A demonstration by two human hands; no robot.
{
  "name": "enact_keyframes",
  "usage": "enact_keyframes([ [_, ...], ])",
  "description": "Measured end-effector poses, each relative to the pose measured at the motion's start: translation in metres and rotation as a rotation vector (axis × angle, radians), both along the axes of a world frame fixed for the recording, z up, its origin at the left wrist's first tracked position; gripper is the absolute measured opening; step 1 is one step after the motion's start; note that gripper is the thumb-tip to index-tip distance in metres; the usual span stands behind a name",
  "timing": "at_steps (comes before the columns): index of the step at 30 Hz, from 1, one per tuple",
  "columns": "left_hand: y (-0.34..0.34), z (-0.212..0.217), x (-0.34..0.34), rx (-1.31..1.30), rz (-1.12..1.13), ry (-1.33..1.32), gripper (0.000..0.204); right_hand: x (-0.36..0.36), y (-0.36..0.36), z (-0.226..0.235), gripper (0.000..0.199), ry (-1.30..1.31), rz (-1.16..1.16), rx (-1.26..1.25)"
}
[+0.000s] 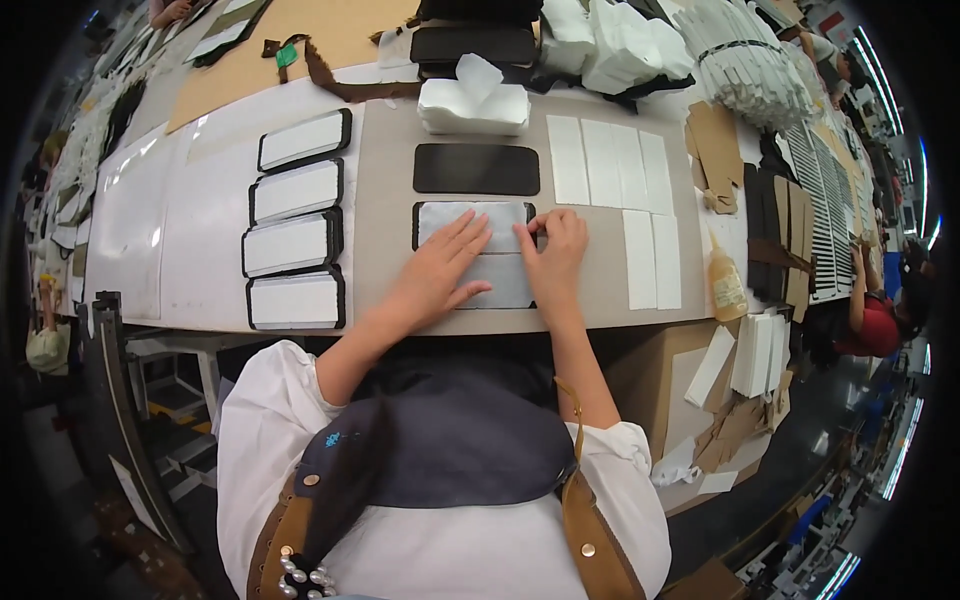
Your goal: The person is assembling leather items by applying glue and attaching components.
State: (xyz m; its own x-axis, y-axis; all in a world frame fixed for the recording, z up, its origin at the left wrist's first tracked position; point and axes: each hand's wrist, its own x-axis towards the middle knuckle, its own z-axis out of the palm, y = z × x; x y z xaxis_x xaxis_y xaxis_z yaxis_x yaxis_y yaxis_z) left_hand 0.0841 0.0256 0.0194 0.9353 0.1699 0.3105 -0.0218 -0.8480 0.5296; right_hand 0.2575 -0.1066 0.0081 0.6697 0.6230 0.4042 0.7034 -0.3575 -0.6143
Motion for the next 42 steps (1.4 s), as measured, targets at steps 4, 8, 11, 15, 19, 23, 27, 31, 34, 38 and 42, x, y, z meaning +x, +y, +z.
enact_keyframes([
  [4, -0.004, -0.006, 0.002, 0.107, 0.024, 0.076, 0.08, 0.001, 0.001, -0.002, 0.021, 0.005, 0.005, 0.013],
  [8, -0.002, -0.008, 0.001, 0.24, 0.078, 0.146, 0.089, 0.0, 0.002, -0.001, 0.021, -0.027, -0.008, 0.011],
  [11, -0.002, -0.007, 0.001, 0.242, 0.095, 0.191, 0.09, 0.0, 0.002, 0.001, 0.021, -0.02, -0.015, -0.005],
  [15, -0.001, -0.006, 0.003, 0.246, 0.116, 0.211, 0.088, 0.001, 0.002, -0.001, 0.027, 0.018, -0.025, 0.041],
  [19, 0.0, -0.011, 0.004, 0.233, 0.148, 0.148, 0.087, -0.008, -0.003, 0.009, 0.045, -0.196, 0.016, 0.015],
  [23, 0.001, -0.018, 0.003, 0.244, 0.178, 0.164, 0.089, -0.022, -0.009, 0.021, 0.073, -0.179, 0.414, -0.35],
  [27, 0.007, -0.013, -0.012, 0.248, 0.283, 0.272, 0.095, -0.02, -0.021, 0.025, 0.089, -0.154, 0.35, -0.586],
  [31, 0.014, -0.01, -0.03, 0.223, 0.335, 0.329, 0.095, -0.008, -0.045, 0.031, 0.093, -0.168, 0.208, -0.599],
  [34, 0.015, -0.01, -0.04, 0.2, 0.442, 0.269, 0.092, 0.01, -0.082, 0.035, 0.089, -0.19, 0.096, -0.481],
  [38, 0.014, -0.008, -0.042, 0.181, 0.454, 0.145, 0.085, 0.026, -0.147, 0.049, 0.068, -0.273, -0.125, -0.497],
  [42, 0.014, -0.004, -0.04, 0.145, 0.34, 0.007, 0.071, 0.017, -0.168, 0.059, 0.056, -0.251, -0.105, -0.523],
])
